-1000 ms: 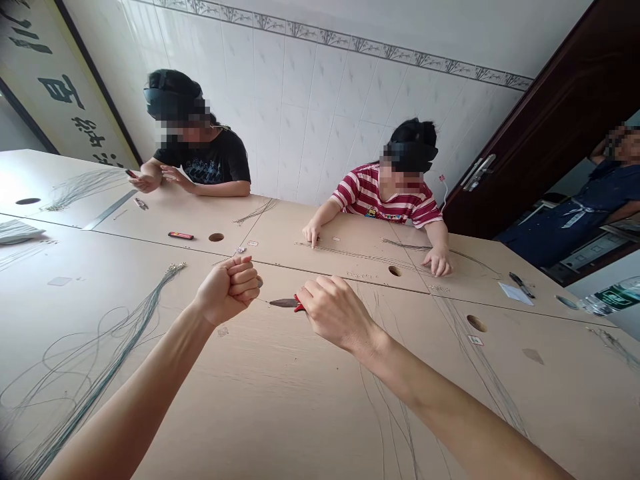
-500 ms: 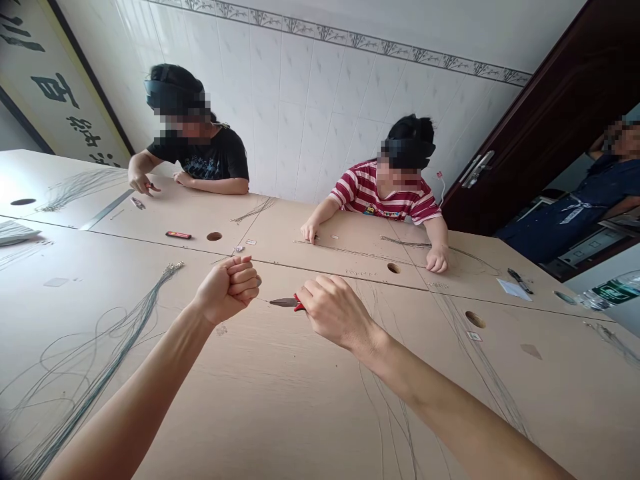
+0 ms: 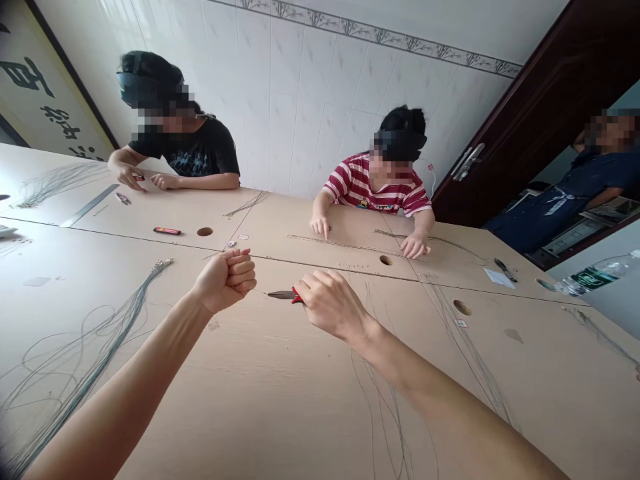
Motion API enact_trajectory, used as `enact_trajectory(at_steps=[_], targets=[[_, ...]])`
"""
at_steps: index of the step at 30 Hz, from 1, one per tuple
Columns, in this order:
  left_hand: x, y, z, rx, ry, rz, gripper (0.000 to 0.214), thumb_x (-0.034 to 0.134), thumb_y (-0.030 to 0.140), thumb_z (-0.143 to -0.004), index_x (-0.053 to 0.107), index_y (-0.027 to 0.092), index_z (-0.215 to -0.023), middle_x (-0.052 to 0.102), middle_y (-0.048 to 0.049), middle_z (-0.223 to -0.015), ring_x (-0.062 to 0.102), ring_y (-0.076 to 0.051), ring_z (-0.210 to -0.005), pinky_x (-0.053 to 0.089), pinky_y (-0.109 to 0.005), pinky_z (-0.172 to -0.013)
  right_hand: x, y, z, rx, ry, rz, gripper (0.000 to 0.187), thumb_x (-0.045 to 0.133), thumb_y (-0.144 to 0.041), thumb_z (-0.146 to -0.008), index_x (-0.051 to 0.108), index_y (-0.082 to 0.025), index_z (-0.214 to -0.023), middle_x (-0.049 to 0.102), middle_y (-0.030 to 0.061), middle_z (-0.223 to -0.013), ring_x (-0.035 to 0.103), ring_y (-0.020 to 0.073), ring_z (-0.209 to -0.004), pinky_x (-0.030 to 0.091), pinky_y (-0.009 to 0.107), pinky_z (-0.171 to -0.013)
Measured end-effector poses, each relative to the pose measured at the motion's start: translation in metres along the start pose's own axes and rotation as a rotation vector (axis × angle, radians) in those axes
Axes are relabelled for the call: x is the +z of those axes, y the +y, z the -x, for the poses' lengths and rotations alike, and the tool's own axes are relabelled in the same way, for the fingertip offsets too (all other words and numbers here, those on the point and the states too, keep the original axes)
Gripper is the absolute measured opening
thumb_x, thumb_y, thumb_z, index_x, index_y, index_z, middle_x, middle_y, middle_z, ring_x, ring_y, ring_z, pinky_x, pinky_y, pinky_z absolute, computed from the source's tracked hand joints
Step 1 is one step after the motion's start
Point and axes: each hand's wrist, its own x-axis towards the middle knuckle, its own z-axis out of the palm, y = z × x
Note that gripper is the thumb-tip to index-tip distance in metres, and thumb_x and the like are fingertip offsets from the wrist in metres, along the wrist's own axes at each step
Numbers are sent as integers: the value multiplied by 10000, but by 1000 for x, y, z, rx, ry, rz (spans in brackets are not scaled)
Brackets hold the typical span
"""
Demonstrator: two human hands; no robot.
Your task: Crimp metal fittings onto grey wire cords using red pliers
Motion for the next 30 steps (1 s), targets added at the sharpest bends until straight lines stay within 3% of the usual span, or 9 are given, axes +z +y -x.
enact_trajectory(at_steps=[9,30], targets=[[-8,0,-12,-29,21,-50,410,387,108,-861,161,229,-541,122,90,-440,167,-63,-298,140,-214,-305,6,-2,-2,41,-105,-57,101,524,-121,-854,612,-165,-834,643,29,-797,493,152,-726,241,287,-643],[-19,-3,-12,-41,26,-48,401,424,92,-830,172,232,-552,137,96,-440,193,-63,-294,144,-212,-308,12,-9,1,50,-125,-102,115,507,-124,-864,607,-167,-829,638,21,-788,490,147,-708,239,280,-618]])
